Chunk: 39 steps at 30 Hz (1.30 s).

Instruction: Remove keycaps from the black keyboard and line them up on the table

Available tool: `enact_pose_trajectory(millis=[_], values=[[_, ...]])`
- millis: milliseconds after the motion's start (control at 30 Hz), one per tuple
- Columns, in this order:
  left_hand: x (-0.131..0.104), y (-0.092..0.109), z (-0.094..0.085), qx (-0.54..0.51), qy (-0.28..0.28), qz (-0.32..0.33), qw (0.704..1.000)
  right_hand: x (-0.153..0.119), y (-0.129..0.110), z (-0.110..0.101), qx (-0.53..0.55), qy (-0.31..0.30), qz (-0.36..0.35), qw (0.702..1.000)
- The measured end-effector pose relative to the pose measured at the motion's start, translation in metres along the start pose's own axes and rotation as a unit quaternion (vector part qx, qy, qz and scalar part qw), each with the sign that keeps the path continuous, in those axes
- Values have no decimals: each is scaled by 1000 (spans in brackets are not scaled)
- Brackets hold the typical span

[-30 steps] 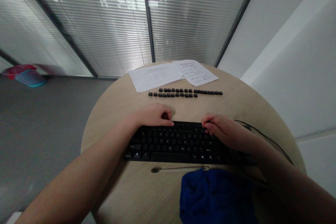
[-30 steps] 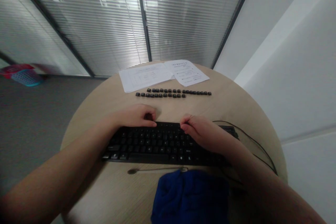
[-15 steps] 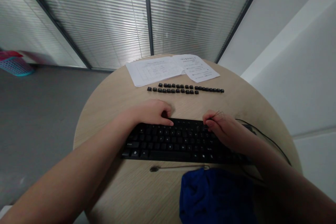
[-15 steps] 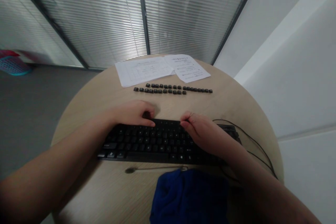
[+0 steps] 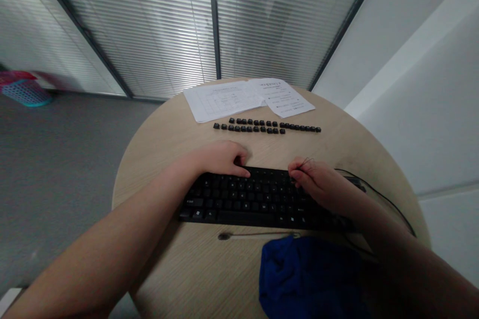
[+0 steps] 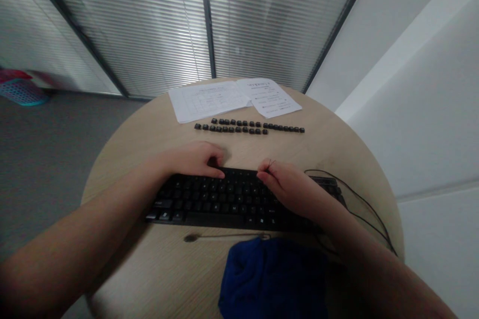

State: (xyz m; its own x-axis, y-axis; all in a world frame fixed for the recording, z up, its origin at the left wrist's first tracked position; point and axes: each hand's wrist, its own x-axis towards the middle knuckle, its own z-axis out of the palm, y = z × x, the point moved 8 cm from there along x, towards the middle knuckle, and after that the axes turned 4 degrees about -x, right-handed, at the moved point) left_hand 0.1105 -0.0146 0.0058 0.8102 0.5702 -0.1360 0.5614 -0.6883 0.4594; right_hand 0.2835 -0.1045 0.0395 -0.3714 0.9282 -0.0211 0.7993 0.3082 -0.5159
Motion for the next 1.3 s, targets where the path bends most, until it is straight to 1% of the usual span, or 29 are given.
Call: enact_pose_trajectory(millis=[133,233,300,433,500,567,767,867,1033,1100,1133,1200,1267,1300], values=[[0,1,-1,-1,-1,-5,1000,0,-6,2,-1,-24,-17,1000],[0,0,-1,2,-3,-13,1000,-1,-9,3,-14,-26,-28,999],[0,-1,0,4,-1,-11,1000,-2,-4,3,-4,-18,-19,1000],[1,-2,0,6,0,-11,1000,-3,20,6,78,1,39,996],[1,-3,0,3,-1,-20,1000,-4,27,9,107,8,53,993],[1,-3,0,-1,1,-25,1000,-5,28,9,121,15,57,991],[2,-2,0,-9,4,-17,1000,-8,23,7,133,19,55,989],[2,-1,1,-5,-4,-17,1000,-7,25,9,155,18,54,986],[2,0,1,6,-10,-32,999,-6,34,14,210,35,90,973],[2,1,1,10,-11,-33,999,-7,30,11,184,42,86,978],[2,1,1,12,-12,-31,999,-7,24,9,149,41,70,986],[3,1,1,15,-13,-29,999,-8,7,3,48,38,16,998],[3,2,1,16,-14,-26,999,-9,-7,1,-38,36,-37,998],[3,2,1,15,-14,-24,999,-10,-11,0,-61,38,-52,996]])
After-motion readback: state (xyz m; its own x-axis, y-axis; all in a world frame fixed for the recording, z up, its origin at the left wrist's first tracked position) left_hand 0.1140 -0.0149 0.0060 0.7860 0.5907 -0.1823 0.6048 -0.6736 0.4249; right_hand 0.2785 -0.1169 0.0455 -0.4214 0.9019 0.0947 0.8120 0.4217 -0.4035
